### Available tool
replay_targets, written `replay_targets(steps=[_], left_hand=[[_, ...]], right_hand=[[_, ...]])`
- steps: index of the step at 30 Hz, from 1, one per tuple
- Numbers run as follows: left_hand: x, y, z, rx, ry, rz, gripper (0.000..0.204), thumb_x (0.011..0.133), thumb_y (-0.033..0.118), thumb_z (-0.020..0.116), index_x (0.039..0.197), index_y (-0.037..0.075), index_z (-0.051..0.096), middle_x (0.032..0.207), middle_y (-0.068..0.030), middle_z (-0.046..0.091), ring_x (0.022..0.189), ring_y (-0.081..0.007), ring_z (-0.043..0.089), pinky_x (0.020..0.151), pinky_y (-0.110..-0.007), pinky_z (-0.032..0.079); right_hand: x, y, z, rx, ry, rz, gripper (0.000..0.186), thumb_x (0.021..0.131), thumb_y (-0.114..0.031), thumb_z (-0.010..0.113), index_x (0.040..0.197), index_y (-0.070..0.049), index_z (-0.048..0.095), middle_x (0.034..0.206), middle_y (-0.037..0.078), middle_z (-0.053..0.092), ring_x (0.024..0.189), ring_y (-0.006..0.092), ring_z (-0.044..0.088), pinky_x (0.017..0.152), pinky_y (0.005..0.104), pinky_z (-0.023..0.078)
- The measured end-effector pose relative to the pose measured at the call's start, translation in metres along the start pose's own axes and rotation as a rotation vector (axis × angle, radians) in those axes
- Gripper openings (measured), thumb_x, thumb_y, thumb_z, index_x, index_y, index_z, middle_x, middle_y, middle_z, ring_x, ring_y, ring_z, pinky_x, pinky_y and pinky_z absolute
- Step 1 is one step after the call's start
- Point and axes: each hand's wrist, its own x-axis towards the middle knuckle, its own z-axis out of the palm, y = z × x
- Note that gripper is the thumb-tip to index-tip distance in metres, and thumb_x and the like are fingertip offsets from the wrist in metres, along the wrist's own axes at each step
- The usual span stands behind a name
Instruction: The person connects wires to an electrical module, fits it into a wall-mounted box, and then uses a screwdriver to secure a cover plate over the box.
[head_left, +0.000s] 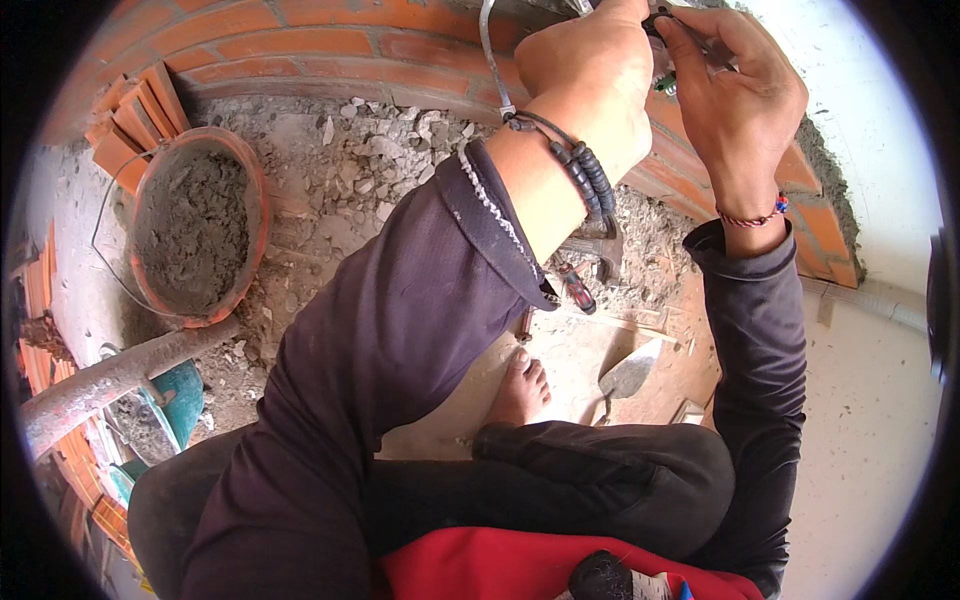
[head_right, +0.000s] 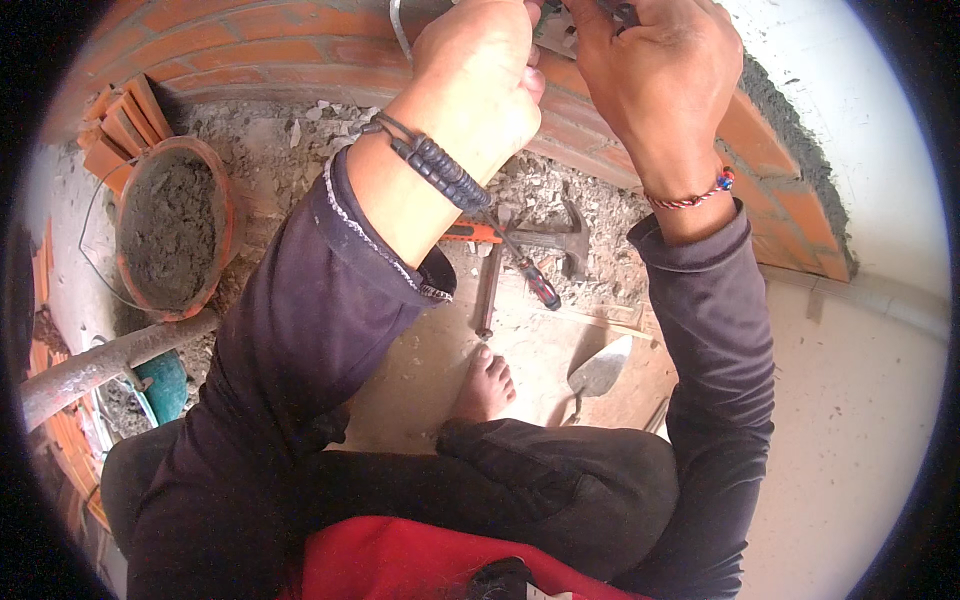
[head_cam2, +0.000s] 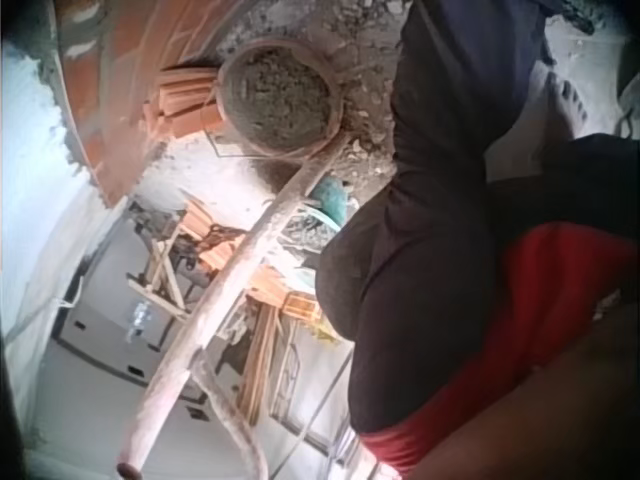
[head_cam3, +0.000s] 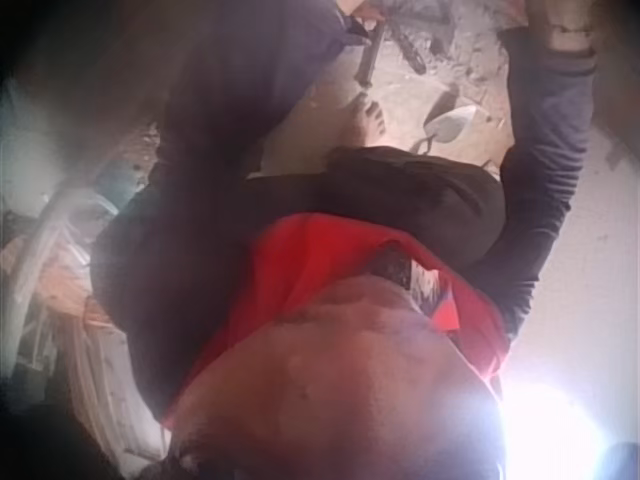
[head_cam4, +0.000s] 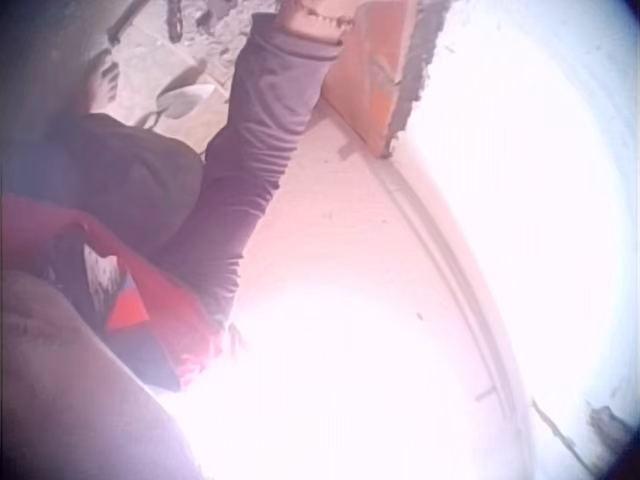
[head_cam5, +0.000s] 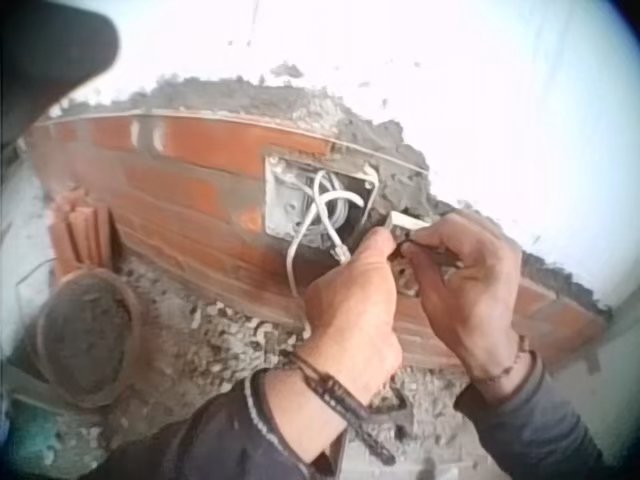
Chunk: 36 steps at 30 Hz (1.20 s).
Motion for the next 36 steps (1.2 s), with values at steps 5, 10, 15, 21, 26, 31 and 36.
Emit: replay_targets(steps=[5,10,15,21,26,31,36], left_hand=[[-0.002,0.002,0.010,0.069,0.090,0.007,0.051,0.084,0.025,0.076,0.119,-0.010,0.062,0.116,-0.0153,0.066,0.107,-0.0221,0.060,0.091,-0.034,0.047],[0.030,-0.027,-0.033,0.473,-0.150,0.727,0.022,0.087,0.013,0.071,0.103,-0.003,0.068,0.072,-0.0058,0.063,0.071,-0.0145,0.060,0.063,-0.031,0.047],[0.062,-0.019,-0.050,0.960,-0.229,1.471,0.028,0.087,0.004,0.067,0.115,0.003,0.066,0.090,-0.0139,0.063,0.078,-0.0333,0.062,0.069,-0.041,0.051],[0.071,0.001,-0.048,1.086,-0.382,1.699,0.025,0.080,0.005,0.072,0.104,0.013,0.070,0.086,-0.0096,0.059,0.079,-0.0339,0.062,0.069,-0.043,0.051],[0.066,0.019,-0.040,1.323,-0.361,1.829,0.018,0.078,0.005,0.070,0.093,0.013,0.067,0.081,-0.0079,0.053,0.073,-0.0329,0.060,0.065,-0.044,0.049],[0.066,0.024,-0.033,1.286,-0.464,1.852,0.013,0.078,0.005,0.068,0.086,0.013,0.063,0.082,-0.0090,0.054,0.074,-0.0334,0.060,0.063,-0.044,0.048],[0.071,0.022,-0.035,1.235,-0.489,1.858,0.012,0.078,0.005,0.068,0.085,0.012,0.062,0.082,-0.0090,0.055,0.075,-0.0331,0.060,0.063,-0.044,0.048]], right_hand=[[-0.003,0.001,0.001,0.050,0.036,0.007,0.014,0.069,0.004,0.077,0.076,-0.002,0.067,0.068,0.011,0.062,0.062,0.0249,0.063,0.055,0.0334,0.047],[0.009,-0.018,-0.008,0.004,-0.014,-0.005,0.014,0.067,0.003,0.077,0.074,-0.003,0.066,0.067,0.011,0.061,0.061,0.0279,0.061,0.057,0.0366,0.046],[0.009,-0.012,-0.016,-0.062,-0.040,-0.038,0.014,0.068,0.001,0.075,0.072,-0.007,0.064,0.066,0.008,0.059,0.064,0.0303,0.058,0.062,0.0396,0.043],[0.001,0.001,-0.011,-0.086,0.007,-0.065,0.011,0.070,-0.003,0.074,0.073,-0.008,0.065,0.068,0.008,0.059,0.066,0.0318,0.059,0.063,0.0408,0.042],[0.002,0.001,-0.007,-0.011,0.019,-0.042,0.011,0.071,-0.004,0.074,0.072,-0.008,0.064,0.069,0.009,0.061,0.066,0.0325,0.059,0.063,0.0415,0.043],[0.002,0.001,-0.007,-0.039,0.054,-0.054,0.011,0.071,-0.003,0.074,0.072,-0.008,0.064,0.068,0.010,0.061,0.066,0.0322,0.060,0.063,0.0413,0.044],[0.002,0.000,-0.005,-0.037,0.048,-0.040,0.011,0.070,-0.003,0.074,0.071,-0.008,0.064,0.067,0.010,0.061,0.065,0.0315,0.060,0.063,0.0407,0.044]])
